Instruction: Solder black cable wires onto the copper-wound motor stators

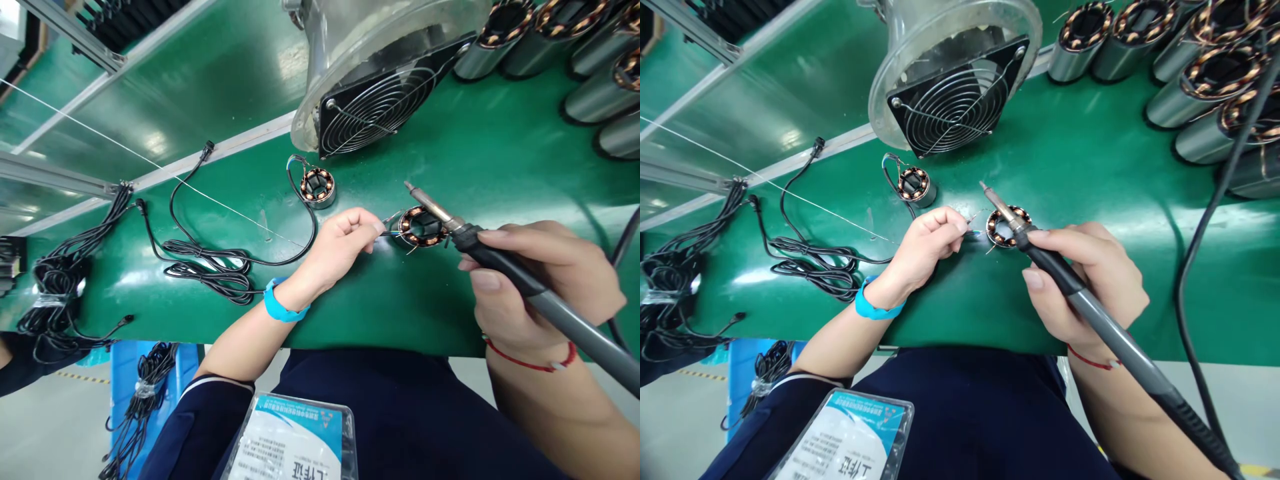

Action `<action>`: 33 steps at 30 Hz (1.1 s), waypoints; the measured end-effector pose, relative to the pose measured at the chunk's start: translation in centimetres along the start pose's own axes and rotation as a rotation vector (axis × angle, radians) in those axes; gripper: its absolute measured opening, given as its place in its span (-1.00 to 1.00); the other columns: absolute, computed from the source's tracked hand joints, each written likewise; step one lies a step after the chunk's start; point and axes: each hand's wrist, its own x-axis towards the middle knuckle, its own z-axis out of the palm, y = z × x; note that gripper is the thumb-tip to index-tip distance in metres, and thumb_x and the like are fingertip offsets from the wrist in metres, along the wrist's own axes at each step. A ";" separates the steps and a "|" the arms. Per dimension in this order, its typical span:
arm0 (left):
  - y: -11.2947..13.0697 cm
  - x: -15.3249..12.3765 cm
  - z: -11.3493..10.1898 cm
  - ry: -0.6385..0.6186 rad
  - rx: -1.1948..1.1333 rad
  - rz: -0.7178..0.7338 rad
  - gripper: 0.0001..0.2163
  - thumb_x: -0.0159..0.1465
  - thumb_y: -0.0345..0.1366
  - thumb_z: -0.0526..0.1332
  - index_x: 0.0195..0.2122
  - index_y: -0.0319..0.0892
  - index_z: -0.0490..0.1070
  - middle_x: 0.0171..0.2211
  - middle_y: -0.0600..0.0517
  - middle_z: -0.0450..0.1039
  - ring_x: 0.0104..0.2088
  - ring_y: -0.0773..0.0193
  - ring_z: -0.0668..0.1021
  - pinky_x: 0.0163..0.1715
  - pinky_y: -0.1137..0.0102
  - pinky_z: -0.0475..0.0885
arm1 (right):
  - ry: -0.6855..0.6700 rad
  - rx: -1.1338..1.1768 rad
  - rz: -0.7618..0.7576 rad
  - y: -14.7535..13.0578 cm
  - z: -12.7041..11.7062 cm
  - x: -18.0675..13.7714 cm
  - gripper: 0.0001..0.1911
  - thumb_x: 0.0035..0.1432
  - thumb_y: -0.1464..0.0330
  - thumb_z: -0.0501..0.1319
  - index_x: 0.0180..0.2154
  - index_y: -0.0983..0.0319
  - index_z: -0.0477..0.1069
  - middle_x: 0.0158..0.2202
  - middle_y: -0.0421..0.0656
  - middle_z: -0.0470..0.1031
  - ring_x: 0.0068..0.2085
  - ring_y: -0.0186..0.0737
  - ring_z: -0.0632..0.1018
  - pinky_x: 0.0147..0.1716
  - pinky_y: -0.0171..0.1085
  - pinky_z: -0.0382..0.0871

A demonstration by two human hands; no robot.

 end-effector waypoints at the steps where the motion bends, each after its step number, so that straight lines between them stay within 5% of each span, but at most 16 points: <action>1: 0.0 0.0 0.0 0.003 0.001 -0.001 -0.84 0.22 -0.41 0.21 -0.51 -0.21 0.32 -0.65 0.21 0.25 -0.59 0.53 0.27 -0.49 0.55 0.20 | 0.002 -0.001 -0.006 0.1 0.0 0.0 -0.55 0.09 0.39 0.30 0.05 0.08 0.52 -0.47 -0.20 0.46 -0.52 -0.27 0.44 -0.58 -0.26 0.25; 10: 0.2 -0.5 0.0 0.052 -0.003 0.097 -0.92 0.26 -0.47 0.17 -0.36 -0.20 0.31 -0.56 0.18 0.31 -0.54 0.52 0.33 -0.46 0.55 0.25 | -0.008 -0.085 0.148 -0.8 0.8 -0.5 -0.43 0.17 0.36 0.32 0.21 0.01 0.35 -0.05 -0.13 0.61 -0.25 -0.16 0.66 -0.36 -0.20 0.57; 17: 0.3 -1.5 0.2 -0.019 0.056 0.169 -0.88 0.31 -0.41 0.17 -0.38 -0.18 0.26 -0.61 0.21 0.26 -0.64 0.53 0.30 -0.64 0.58 0.20 | -0.231 -0.276 0.215 -2.7 1.7 2.2 -0.46 0.22 0.35 0.28 0.21 0.00 0.30 -0.16 -0.24 0.63 -0.07 -0.17 0.63 -0.06 -0.13 0.56; 26: 0.7 -1.3 0.3 -0.008 -0.007 0.020 -0.83 0.30 -0.48 0.17 -0.43 -0.20 0.25 -0.66 0.22 0.30 -0.67 0.54 0.34 -0.67 0.62 0.25 | -0.180 -0.164 0.247 -2.3 3.2 2.3 -0.44 0.19 0.46 0.28 0.18 -0.01 0.29 -0.31 -0.29 0.56 -0.29 -0.28 0.62 -0.25 -0.26 0.58; 33: -0.2 -1.4 0.2 0.012 0.125 0.246 -0.90 0.30 -0.37 0.20 -0.37 -0.20 0.32 -0.50 0.12 0.39 -0.55 0.47 0.45 -0.56 0.55 0.34 | -0.193 -0.174 0.174 -1.7 3.3 2.3 -0.42 0.17 0.46 0.29 0.18 0.00 0.28 -0.32 -0.30 0.56 -0.29 -0.29 0.60 -0.27 -0.27 0.57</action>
